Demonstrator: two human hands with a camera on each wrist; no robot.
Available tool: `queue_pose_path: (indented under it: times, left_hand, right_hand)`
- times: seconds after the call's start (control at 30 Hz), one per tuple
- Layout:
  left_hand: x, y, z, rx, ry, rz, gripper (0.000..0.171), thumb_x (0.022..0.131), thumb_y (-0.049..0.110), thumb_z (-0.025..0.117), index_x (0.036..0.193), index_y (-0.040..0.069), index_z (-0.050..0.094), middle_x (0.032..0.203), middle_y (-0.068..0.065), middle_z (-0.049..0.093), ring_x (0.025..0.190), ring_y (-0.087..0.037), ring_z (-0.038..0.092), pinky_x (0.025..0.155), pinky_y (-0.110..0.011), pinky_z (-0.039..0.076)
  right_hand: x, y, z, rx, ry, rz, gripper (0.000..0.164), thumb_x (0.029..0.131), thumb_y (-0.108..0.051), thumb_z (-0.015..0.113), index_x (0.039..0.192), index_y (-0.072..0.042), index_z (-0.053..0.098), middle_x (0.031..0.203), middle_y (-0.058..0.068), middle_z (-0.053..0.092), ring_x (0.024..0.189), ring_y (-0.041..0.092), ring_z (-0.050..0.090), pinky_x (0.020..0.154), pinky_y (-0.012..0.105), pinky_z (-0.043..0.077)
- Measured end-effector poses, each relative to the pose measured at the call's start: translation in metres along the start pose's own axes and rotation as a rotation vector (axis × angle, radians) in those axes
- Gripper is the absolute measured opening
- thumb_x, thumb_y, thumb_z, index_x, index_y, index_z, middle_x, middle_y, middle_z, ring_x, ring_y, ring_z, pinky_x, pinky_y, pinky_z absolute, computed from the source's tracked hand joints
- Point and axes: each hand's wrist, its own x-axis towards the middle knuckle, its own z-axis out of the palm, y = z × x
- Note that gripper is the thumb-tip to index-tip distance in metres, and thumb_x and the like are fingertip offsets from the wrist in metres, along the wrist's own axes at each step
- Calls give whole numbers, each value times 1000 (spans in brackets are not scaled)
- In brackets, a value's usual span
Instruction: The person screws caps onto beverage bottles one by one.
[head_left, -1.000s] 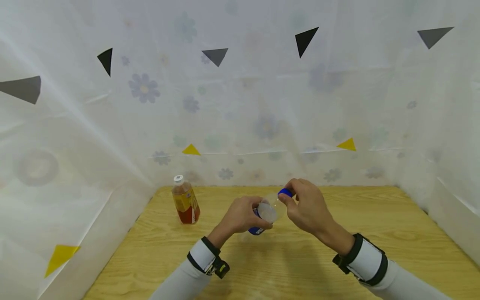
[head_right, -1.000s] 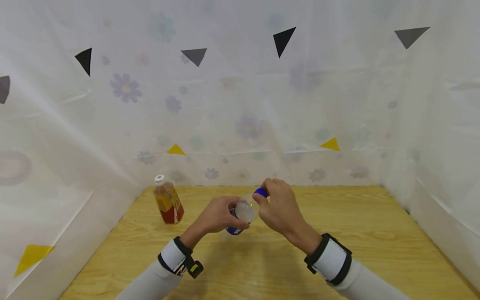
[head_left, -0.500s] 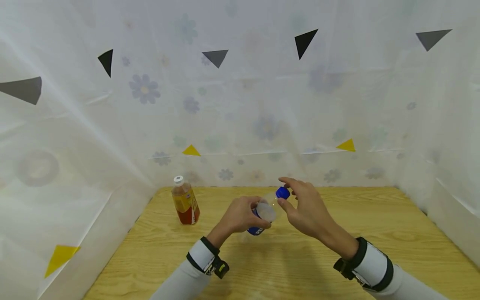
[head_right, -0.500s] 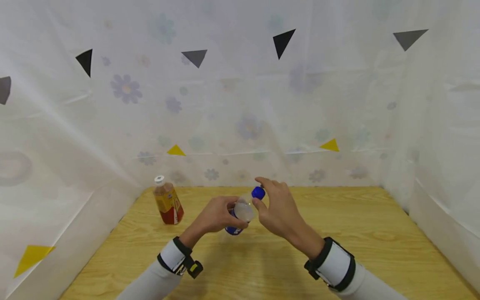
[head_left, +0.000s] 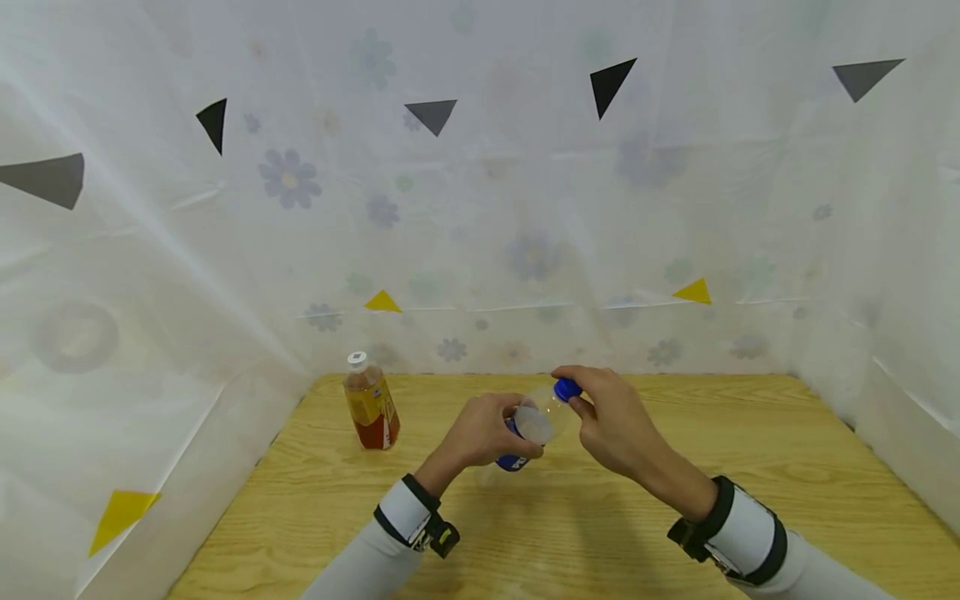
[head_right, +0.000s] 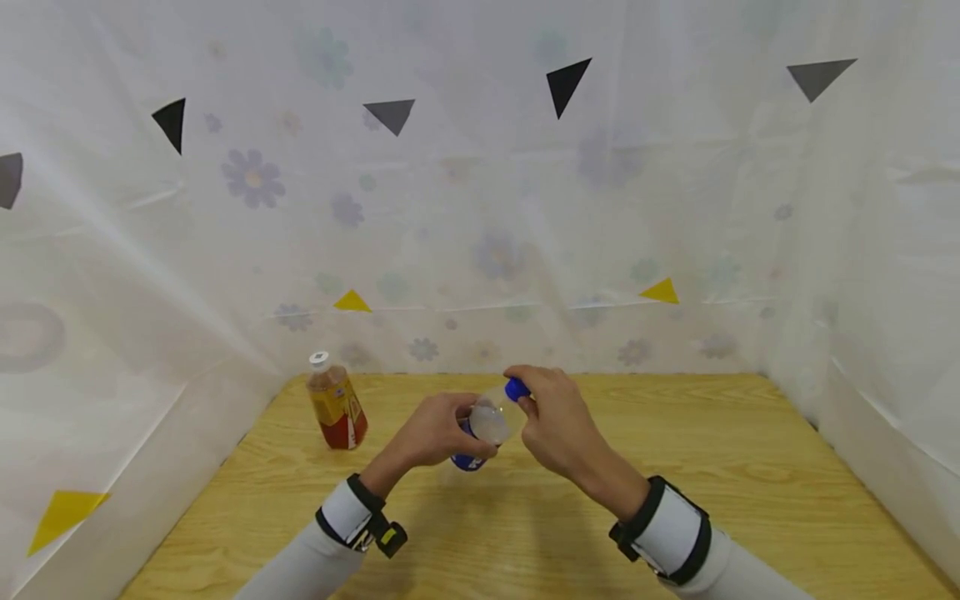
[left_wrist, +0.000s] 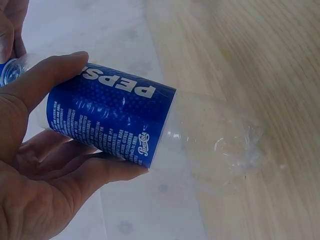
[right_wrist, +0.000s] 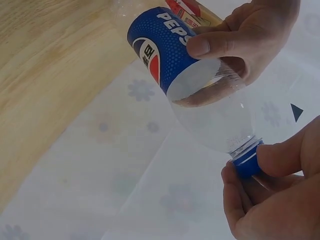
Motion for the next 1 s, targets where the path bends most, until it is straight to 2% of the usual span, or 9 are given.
queue_pose_path:
  times: [0.23, 0.6, 0.83, 1.0]
  left_hand:
    - [-1, -1, 0, -25, -12, 3, 49, 77, 34, 88, 120, 19, 70, 106, -2, 75, 89, -13, 70, 69, -27, 57]
    - [-1, 0, 1, -4, -2, 9, 48, 77, 35, 89, 119, 21, 72, 100, 3, 73, 83, -8, 66, 67, -25, 55]
    - [0, -1, 3, 10, 5, 24, 46, 77, 36, 89, 117, 22, 72, 98, 4, 73, 81, -7, 65, 66, -24, 54]
    - [-1, -1, 4, 4, 17, 17, 48, 76, 37, 89, 119, 22, 73, 98, 4, 73, 80, -6, 65, 65, -23, 53]
  right_hand:
    - [0, 0, 0, -6, 10, 12, 35, 94, 8, 60, 127, -3, 65, 121, 16, 69, 112, 35, 65, 91, 53, 56]
    - [-2, 1, -1, -8, 36, 5, 31, 90, 10, 64, 118, -3, 66, 110, 12, 70, 101, 31, 67, 84, 49, 58]
    - [-2, 1, -3, -24, 43, 12, 28, 89, 8, 67, 115, -4, 67, 104, 11, 69, 90, 25, 64, 74, 40, 57]
    - [-2, 3, -2, -40, 45, 15, 23, 89, 5, 69, 110, -5, 66, 97, 9, 66, 77, 16, 55, 64, 30, 47]
